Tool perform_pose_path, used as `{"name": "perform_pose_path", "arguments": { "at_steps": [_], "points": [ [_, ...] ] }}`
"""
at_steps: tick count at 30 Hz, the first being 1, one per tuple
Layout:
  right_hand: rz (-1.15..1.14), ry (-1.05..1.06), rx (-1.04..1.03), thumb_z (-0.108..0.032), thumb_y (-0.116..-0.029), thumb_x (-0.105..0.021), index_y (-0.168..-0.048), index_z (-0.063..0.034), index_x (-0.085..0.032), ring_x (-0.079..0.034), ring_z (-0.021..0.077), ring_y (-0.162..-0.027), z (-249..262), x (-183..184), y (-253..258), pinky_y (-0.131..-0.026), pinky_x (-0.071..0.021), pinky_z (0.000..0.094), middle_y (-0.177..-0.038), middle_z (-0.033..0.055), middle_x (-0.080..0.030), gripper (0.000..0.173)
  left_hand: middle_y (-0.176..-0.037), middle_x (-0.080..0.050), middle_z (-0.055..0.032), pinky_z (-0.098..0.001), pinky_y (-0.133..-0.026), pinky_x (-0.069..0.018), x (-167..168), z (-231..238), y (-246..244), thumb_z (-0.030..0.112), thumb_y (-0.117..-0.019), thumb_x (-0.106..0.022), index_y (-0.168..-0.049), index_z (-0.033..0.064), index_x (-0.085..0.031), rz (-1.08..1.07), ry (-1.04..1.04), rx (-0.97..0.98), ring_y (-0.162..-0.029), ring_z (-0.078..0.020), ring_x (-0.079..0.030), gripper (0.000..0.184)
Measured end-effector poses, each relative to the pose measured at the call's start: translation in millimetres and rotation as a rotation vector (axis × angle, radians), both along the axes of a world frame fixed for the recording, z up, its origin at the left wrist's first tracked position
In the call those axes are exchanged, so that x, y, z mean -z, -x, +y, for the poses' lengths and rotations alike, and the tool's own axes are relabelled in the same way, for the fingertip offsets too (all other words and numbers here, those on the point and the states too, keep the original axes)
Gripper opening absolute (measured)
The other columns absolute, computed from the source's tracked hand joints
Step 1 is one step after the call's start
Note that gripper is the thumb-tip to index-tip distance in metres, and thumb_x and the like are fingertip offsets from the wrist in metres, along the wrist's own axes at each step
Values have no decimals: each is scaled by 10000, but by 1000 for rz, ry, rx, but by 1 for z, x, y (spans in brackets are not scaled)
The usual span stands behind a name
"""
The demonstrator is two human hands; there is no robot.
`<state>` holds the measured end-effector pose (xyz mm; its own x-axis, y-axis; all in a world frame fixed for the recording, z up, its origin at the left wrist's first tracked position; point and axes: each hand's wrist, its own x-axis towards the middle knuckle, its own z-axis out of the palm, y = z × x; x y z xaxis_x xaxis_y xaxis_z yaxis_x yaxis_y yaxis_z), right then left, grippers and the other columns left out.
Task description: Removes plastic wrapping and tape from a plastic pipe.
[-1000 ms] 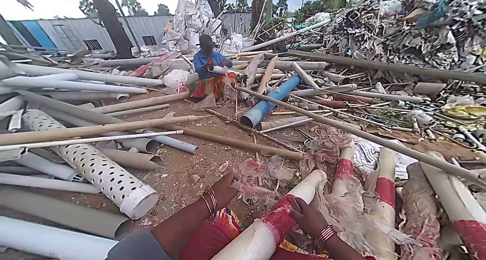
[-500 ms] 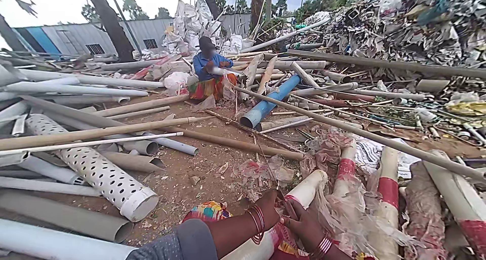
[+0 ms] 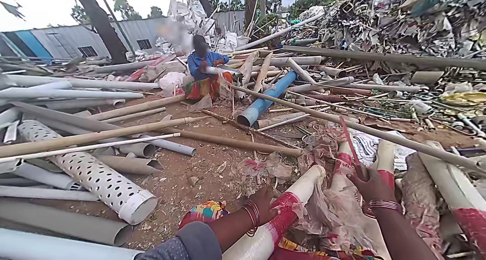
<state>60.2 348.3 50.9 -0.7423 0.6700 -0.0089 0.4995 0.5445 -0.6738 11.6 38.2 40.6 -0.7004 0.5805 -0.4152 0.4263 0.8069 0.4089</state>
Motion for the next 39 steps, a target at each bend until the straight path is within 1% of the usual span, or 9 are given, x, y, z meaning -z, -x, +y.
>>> {"name": "perform_pose_path", "arguments": {
  "at_steps": [3,6,10,14,17,27,33,36,39],
  "points": [
    [51,-30,242,-254,-974,-716,-1459,78,-463,-482,509,-1356,47,9,-10,-1100,-370,648,-1458,362,-479,640,-1588,-362,-246,-561,-1155,-370,13,1,4,344,-1040,-589,-1500,27,-463,-73,176,51,-1429,-413,-426,573],
    [18,33,294,-316,-983,-702,-1468,74,-454,-491,484,-1352,60,15,-23,-1113,-369,609,-1450,355,-489,670,-1589,-356,-263,-548,-1176,-345,30,2,7,394,-1044,-580,-1530,10,-413,-136,326,91,-1445,-407,-413,642],
    [48,163,164,-364,-1021,-653,-1453,31,-464,-631,509,-1076,53,38,-18,-924,-475,671,-1290,366,-578,615,-1549,-427,-259,-555,-1179,-341,54,0,17,417,-1046,-569,-1553,0,-368,-189,290,80,-1426,-389,-448,686],
    [-83,178,-27,-337,-1021,-657,-1434,26,-484,-639,479,-1069,29,37,-13,-923,-475,657,-1280,334,-595,576,-1419,-576,-232,-531,-1148,-384,46,6,16,344,-1075,-537,-1534,14,-408,-211,255,23,-1323,-370,-560,580],
    [-162,178,-150,-334,-1024,-654,-1421,24,-492,-647,473,-1034,21,41,-8,-906,-485,645,-1235,328,-613,559,-1395,-594,-222,-534,-1138,-391,44,13,19,332,-1084,-513,-1521,35,-438,-179,279,17,-1307,-367,-570,535],
    [-328,123,-326,-347,-1019,-657,-1384,20,-522,-641,455,-1091,10,44,-1,-941,-468,643,-1185,301,-646,534,-1520,-474,-207,-506,-1152,-388,61,69,42,332,-1043,-594,-1513,49,-454,-99,234,90,-1369,-352,-508,566],
    [-370,109,-375,-348,-1017,-660,-1359,19,-546,-637,450,-1123,13,48,0,-960,-463,644,-1184,287,-655,514,-1571,-404,-229,-603,-1141,-375,92,122,63,320,-951,-719,-1548,138,-439,2,354,270,-1424,-414,-438,684],
    [-365,114,-379,-345,-1013,-666,-1354,7,-556,-640,431,-1120,14,49,1,-963,-468,630,-1182,268,-661,503,-1515,-492,-191,-594,-1124,-392,95,139,63,278,-1041,-573,-1445,120,-574,30,331,289,-1395,-381,-483,434],
    [-378,125,-385,-342,-1013,-665,-1371,0,-553,-640,429,-1133,17,50,4,-969,-466,633,-1189,266,-663,507,-1411,-586,-214,-601,-1112,-395,90,145,63,361,-1110,-412,-1342,8,-618,11,281,153,-1351,-376,-535,469]
  ]
}}
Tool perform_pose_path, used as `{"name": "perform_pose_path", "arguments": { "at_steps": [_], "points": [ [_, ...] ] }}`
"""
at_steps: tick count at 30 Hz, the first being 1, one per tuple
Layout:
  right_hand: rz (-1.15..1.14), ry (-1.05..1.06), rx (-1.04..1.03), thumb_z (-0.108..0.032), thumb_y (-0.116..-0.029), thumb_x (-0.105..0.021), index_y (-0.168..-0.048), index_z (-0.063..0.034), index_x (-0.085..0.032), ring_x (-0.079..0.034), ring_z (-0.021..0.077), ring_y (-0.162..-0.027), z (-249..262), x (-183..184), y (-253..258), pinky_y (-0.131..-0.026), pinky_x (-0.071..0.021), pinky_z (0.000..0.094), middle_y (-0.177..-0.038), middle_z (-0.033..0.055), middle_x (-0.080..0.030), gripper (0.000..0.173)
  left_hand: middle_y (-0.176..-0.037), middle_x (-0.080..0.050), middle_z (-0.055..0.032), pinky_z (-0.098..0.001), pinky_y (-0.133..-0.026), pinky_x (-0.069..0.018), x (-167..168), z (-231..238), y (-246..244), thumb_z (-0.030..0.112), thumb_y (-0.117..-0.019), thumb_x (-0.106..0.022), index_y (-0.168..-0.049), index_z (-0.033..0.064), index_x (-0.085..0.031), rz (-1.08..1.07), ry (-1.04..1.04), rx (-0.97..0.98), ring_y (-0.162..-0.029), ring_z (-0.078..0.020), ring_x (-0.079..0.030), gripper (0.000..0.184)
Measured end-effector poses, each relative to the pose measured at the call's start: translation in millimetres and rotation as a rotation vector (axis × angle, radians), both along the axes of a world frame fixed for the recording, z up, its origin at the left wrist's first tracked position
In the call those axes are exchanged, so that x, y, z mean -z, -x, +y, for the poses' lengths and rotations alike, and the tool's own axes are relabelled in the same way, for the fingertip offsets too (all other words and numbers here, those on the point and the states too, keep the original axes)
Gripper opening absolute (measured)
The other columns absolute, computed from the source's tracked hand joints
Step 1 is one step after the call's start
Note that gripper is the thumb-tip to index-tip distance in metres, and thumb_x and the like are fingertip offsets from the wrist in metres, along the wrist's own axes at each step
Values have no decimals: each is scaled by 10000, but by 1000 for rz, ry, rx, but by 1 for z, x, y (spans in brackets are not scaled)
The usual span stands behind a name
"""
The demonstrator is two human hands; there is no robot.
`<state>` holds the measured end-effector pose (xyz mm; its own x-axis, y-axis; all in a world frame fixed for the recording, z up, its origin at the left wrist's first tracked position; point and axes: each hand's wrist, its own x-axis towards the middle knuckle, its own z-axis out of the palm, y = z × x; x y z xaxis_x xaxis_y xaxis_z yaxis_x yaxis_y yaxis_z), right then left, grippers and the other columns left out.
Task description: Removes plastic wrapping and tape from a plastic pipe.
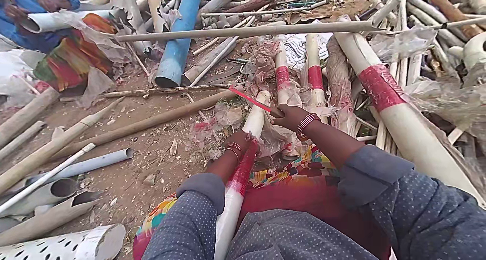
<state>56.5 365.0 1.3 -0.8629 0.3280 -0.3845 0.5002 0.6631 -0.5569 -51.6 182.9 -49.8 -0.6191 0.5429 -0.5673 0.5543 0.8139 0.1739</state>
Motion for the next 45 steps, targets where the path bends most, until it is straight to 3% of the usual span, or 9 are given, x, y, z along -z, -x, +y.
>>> {"name": "perform_pose_path", "arguments": {
  "at_steps": [9,15,20,23,28,32,39,42,45],
  "points": [
    [-42,7,-28,-365,-1015,-658,-1380,-7,-542,-634,426,-1148,4,4,6,-976,-466,623,-1199,263,-659,525,-1302,-673,-190,-587,-1113,-410,23,-22,3,211,-1054,-571,-1290,52,-688,27,-399,-276,-1280,-360,-599,307],
    [-32,24,-6,-341,-1019,-658,-1366,13,-551,-632,424,-1140,11,3,4,-975,-462,620,-1195,271,-655,507,-1155,-664,-313,-577,-1048,-426,22,-32,21,337,-1098,-482,-1147,-131,-646,86,-655,-770,-1153,-416,-625,499],
    [-42,26,6,-356,-1015,-661,-1350,9,-560,-639,424,-1121,17,10,3,-965,-465,626,-1172,269,-661,506,-1120,-615,-216,-366,-864,-497,11,-50,50,293,-1110,-461,-1275,-81,-569,53,-872,-1203,-916,-224,-606,423],
    [-36,29,43,-350,-1014,-664,-1352,4,-564,-650,434,-1083,25,14,0,-943,-475,631,-1156,273,-667,500,-1235,-607,-232,-381,-910,-499,20,-72,68,257,-1114,-450,-1344,-60,-543,72,-931,-1339,-1016,-244,-618,403],
    [-33,39,114,-353,-1016,-662,-1365,-10,-549,-663,433,-994,35,21,-8,-883,-494,627,-1114,278,-666,502,-1443,-539,-261,-468,-1113,-426,54,-116,96,295,-1118,-434,-1399,-73,-529,150,-648,-1325,-1330,-333,-551,472],
    [-42,35,113,-354,-1020,-655,-1368,-5,-543,-665,423,-967,37,21,-11,-866,-499,617,-1111,277,-663,505,-1477,-511,-246,-426,-1028,-505,59,-123,95,283,-1123,-397,-1474,-63,-430,20,-518,-1206,-1278,-310,-598,494],
    [-29,49,64,-353,-1018,-659,-1379,1,-535,-658,434,-989,30,18,-10,-882,-493,617,-1140,292,-653,522,-1600,-347,-220,-583,-1076,-402,7,-132,86,335,-1056,-519,-1560,51,-321,-150,-887,-1405,-1417,-386,-421,611],
    [-11,54,62,-345,-1016,-664,-1392,-13,-539,-663,433,-973,29,19,-11,-874,-497,619,-1137,289,-659,518,-1610,-350,-216,-627,-1110,-342,-13,-143,100,324,-1058,-512,-1601,82,-288,16,-882,-1116,-1455,-400,-374,635],
    [-30,53,64,-338,-1026,-650,-1391,-5,-529,-657,426,-937,28,16,-13,-852,-499,608,-1129,293,-648,509,-1383,-573,-268,-594,-1037,-419,-37,-136,79,289,-1090,-489,-1406,-28,-523,34,-574,-732,-1257,-405,-568,449]
  ]
}}
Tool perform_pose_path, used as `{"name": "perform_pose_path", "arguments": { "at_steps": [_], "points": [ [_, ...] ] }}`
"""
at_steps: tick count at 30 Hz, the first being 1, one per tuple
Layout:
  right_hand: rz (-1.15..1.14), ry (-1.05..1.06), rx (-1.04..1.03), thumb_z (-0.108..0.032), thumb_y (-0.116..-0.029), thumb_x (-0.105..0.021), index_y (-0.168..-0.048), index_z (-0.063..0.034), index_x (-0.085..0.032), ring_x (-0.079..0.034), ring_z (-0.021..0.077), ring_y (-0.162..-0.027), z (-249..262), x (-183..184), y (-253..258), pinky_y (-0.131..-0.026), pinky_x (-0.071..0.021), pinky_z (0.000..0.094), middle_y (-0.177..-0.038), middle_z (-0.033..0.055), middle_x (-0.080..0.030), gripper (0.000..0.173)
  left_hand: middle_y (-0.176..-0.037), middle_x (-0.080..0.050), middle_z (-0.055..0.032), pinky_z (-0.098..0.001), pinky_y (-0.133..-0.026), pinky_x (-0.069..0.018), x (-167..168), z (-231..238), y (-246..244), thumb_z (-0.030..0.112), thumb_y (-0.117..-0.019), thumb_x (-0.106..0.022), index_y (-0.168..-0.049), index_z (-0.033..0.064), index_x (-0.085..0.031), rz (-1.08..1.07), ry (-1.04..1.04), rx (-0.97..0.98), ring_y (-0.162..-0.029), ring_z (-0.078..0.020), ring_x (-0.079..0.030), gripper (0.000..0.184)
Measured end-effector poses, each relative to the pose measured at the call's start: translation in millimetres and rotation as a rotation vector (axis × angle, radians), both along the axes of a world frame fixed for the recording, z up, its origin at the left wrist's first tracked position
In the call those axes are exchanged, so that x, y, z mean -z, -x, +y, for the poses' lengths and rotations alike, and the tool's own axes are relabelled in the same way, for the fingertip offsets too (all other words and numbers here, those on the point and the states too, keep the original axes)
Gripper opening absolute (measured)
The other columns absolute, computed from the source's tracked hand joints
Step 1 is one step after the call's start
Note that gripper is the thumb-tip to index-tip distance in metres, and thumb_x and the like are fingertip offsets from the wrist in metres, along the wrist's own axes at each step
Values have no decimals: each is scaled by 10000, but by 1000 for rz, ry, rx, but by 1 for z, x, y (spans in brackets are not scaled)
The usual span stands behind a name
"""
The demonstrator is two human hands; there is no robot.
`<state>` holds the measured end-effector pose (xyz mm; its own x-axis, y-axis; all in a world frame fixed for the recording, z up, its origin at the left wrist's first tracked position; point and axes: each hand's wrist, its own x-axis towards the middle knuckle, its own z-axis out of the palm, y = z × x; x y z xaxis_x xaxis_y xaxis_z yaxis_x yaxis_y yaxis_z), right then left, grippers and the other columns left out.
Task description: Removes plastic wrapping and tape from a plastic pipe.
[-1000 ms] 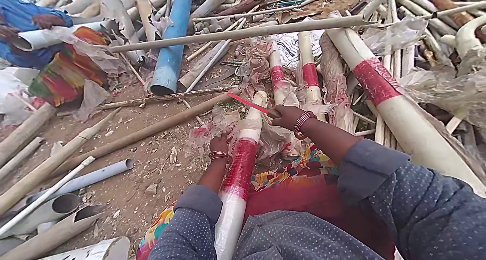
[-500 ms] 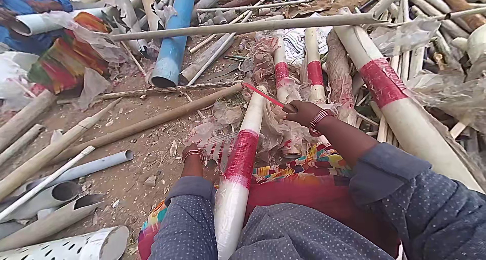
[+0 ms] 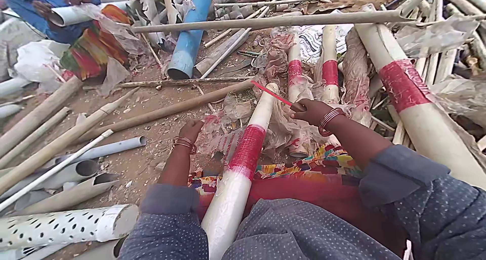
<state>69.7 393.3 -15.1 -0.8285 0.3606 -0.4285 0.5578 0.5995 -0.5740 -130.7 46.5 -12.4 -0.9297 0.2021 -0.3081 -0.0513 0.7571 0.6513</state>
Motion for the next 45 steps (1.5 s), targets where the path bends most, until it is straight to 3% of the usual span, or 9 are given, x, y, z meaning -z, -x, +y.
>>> {"name": "perform_pose_path", "arguments": {
  "at_steps": [5,12,20,26,29,33,37,40,45],
  "points": [
    [11,-8,-2,-338,-1028,-646,-1368,0,-537,-649,400,-843,-1,7,1,-790,-504,598,-1068,282,-650,492,-1298,-623,-278,-552,-1062,-420,-22,1,-78,424,-1108,-411,-1337,-57,-577,-329,552,508,-1194,-391,-614,558],
    [50,-74,-46,-365,-1013,-664,-1323,-5,-577,-657,408,-798,-4,24,6,-754,-510,622,-1023,279,-663,483,-1236,-628,-298,-631,-1036,-415,-11,-14,-125,602,-1057,-388,-1267,-54,-599,-362,642,521,-1207,-432,-594,720],
    [41,-70,-31,-370,-997,-687,-1333,-12,-569,-633,365,-732,-7,22,5,-703,-507,575,-979,257,-659,505,-1274,-619,-302,-625,-1055,-400,-13,-9,-123,286,-1137,-298,-1292,-64,-587,-289,651,697,-1251,-439,-578,479],
    [11,-53,-16,-355,-1010,-671,-1345,-16,-563,-641,373,-778,-7,20,8,-731,-505,586,-1020,262,-660,489,-1380,-583,-275,-617,-1070,-398,-4,-21,-111,312,-1133,-324,-1362,-23,-568,-305,942,680,-1313,-427,-551,473],
    [5,-56,-16,-354,-1015,-664,-1353,-13,-555,-628,358,-752,-5,22,7,-722,-502,575,-1002,259,-655,493,-1102,-701,-272,-647,-872,-499,41,-57,-107,336,-1115,-351,-1160,-14,-680,64,865,756,-1044,-440,-690,483],
    [7,-64,-11,-365,-1011,-666,-1366,-19,-554,-631,366,-757,-3,22,6,-727,-502,580,-1020,267,-655,508,-1260,-661,-245,-652,-977,-454,52,-49,-90,367,-1124,-334,-1307,38,-621,-210,987,683,-1201,-430,-628,474],
    [6,-64,2,-358,-1017,-659,-1379,-17,-539,-628,375,-760,-4,20,6,-735,-499,586,-1027,277,-652,512,-1280,-650,-259,-649,-1041,-418,11,-38,-99,344,-1134,-320,-1345,13,-607,-312,815,554,-1238,-429,-606,486],
    [32,-63,-9,-355,-1012,-667,-1360,-13,-551,-633,391,-766,-4,24,6,-737,-499,608,-1029,281,-653,502,-1116,-671,-275,-643,-980,-442,-5,-59,-100,373,-1136,-291,-1239,-29,-631,-236,603,432,-1097,-436,-640,537],
    [56,-63,-33,-357,-1000,-686,-1339,-14,-566,-624,384,-738,-7,28,9,-711,-499,603,-994,273,-653,497,-1096,-673,-259,-592,-975,-446,-47,-69,-131,446,-1121,-313,-1200,-51,-648,-319,617,504,-1062,-395,-642,605]
  ]
}}
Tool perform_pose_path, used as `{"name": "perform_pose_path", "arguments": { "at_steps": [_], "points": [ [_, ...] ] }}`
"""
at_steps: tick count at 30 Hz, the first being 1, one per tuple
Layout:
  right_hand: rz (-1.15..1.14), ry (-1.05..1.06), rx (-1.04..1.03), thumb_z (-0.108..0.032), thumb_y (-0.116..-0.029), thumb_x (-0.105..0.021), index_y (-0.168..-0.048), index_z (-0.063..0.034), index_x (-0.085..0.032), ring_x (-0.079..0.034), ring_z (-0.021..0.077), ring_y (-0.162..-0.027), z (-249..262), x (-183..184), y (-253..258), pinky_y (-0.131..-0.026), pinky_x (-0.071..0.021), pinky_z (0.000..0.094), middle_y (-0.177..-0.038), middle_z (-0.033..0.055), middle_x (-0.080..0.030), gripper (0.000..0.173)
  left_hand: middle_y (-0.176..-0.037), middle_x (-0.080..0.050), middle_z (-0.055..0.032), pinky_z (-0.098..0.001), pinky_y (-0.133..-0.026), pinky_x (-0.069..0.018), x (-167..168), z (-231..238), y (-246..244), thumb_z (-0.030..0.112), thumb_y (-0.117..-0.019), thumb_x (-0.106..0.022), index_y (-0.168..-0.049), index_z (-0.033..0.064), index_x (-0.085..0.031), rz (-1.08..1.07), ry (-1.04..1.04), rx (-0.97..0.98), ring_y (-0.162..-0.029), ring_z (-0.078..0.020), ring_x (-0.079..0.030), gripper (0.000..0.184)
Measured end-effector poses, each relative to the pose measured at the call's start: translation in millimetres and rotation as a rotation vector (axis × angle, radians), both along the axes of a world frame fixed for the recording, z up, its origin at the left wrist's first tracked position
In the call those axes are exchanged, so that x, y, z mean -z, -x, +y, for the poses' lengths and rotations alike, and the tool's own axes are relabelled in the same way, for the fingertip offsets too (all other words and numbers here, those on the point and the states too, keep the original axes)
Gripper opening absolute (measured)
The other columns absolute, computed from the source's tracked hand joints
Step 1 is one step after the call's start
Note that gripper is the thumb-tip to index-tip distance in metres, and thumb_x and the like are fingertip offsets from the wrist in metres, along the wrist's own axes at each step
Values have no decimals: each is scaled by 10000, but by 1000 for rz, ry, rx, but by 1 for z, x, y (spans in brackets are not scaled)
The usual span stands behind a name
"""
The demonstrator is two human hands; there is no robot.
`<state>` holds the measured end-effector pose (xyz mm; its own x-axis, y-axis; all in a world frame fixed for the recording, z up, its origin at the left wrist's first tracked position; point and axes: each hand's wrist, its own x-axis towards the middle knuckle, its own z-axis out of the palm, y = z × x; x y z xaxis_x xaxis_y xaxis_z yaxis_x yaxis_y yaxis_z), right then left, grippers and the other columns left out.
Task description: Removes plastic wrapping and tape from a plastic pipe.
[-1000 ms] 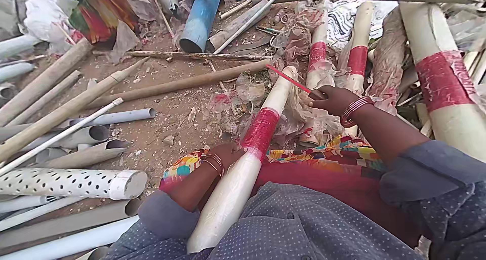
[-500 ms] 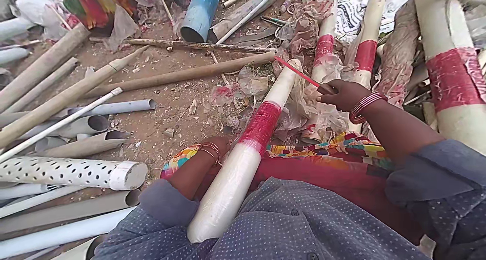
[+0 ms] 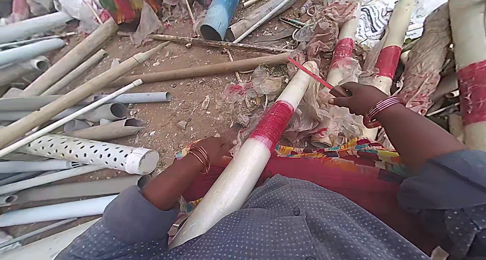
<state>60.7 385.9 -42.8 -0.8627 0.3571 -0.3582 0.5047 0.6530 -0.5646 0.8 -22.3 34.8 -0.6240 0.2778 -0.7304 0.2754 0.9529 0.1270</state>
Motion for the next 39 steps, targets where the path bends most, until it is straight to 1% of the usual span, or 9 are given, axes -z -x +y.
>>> {"name": "perform_pose_path", "arguments": {
  "at_steps": [2,4,10,16,20,24,30,35,39],
  "points": [
    [-13,0,-9,-350,-1006,-677,-1358,-5,-552,-631,400,-770,-5,-4,1,-740,-493,617,-1016,291,-652,509,-1205,-646,-288,-621,-1037,-410,-10,4,-18,499,-1103,-346,-1260,-59,-617,-80,52,26,-1175,-421,-611,640],
    [-33,0,-21,-352,-1013,-666,-1368,2,-537,-638,412,-806,-9,-9,4,-766,-493,623,-1038,301,-648,518,-1187,-634,-288,-623,-1012,-423,-6,4,-28,514,-1089,-389,-1247,-57,-593,-89,85,39,-1156,-429,-607,627],
    [-37,-26,-33,-356,-1005,-678,-1344,-8,-560,-636,404,-772,-13,-5,2,-742,-495,617,-998,287,-653,499,-1261,-628,-276,-618,-1031,-420,5,3,-27,332,-1136,-307,-1211,-61,-613,15,146,149,-1242,-423,-587,503],
    [-53,-39,-18,-342,-1013,-667,-1348,-2,-557,-635,412,-781,-12,-5,1,-749,-492,616,-1014,292,-653,490,-1391,-600,-211,-574,-1117,-350,32,-5,-10,288,-1131,-332,-1324,-2,-615,122,341,244,-1376,-379,-497,449],
    [-40,-28,-16,-357,-1005,-679,-1365,-12,-549,-644,424,-798,-6,2,4,-755,-496,635,-1034,297,-660,516,-1310,-652,-187,-567,-1069,-404,56,-8,4,328,-1108,-408,-1275,36,-660,221,378,303,-1308,-375,-551,421],
    [-59,-27,-13,-336,-1020,-658,-1374,3,-535,-633,440,-835,-16,-12,0,-782,-484,637,-1066,314,-641,506,-1344,-638,-188,-593,-1055,-418,57,-8,9,351,-1109,-401,-1297,41,-650,211,352,230,-1329,-392,-538,440],
    [-23,-31,-17,-339,-1015,-664,-1366,1,-538,-629,435,-790,-11,-1,0,-746,-485,647,-1054,317,-641,505,-1113,-682,-246,-654,-959,-456,13,-31,-6,441,-1106,-387,-1188,-5,-657,127,41,0,-1096,-420,-651,528],
    [-49,-39,-34,-323,-1025,-650,-1386,13,-524,-625,459,-823,-20,-12,0,-764,-475,656,-1065,341,-629,508,-1033,-645,-262,-602,-915,-448,-31,-41,-49,503,-1083,-414,-1134,-67,-634,-139,78,41,-1007,-395,-622,613],
    [-24,-33,-53,-315,-1026,-651,-1382,11,-528,-619,453,-801,-24,-13,3,-747,-474,649,-1043,344,-625,498,-968,-619,-223,-571,-870,-463,-37,-46,-68,432,-1083,-479,-1097,-58,-603,-146,77,38,-929,-366,-610,506]
  ]
}}
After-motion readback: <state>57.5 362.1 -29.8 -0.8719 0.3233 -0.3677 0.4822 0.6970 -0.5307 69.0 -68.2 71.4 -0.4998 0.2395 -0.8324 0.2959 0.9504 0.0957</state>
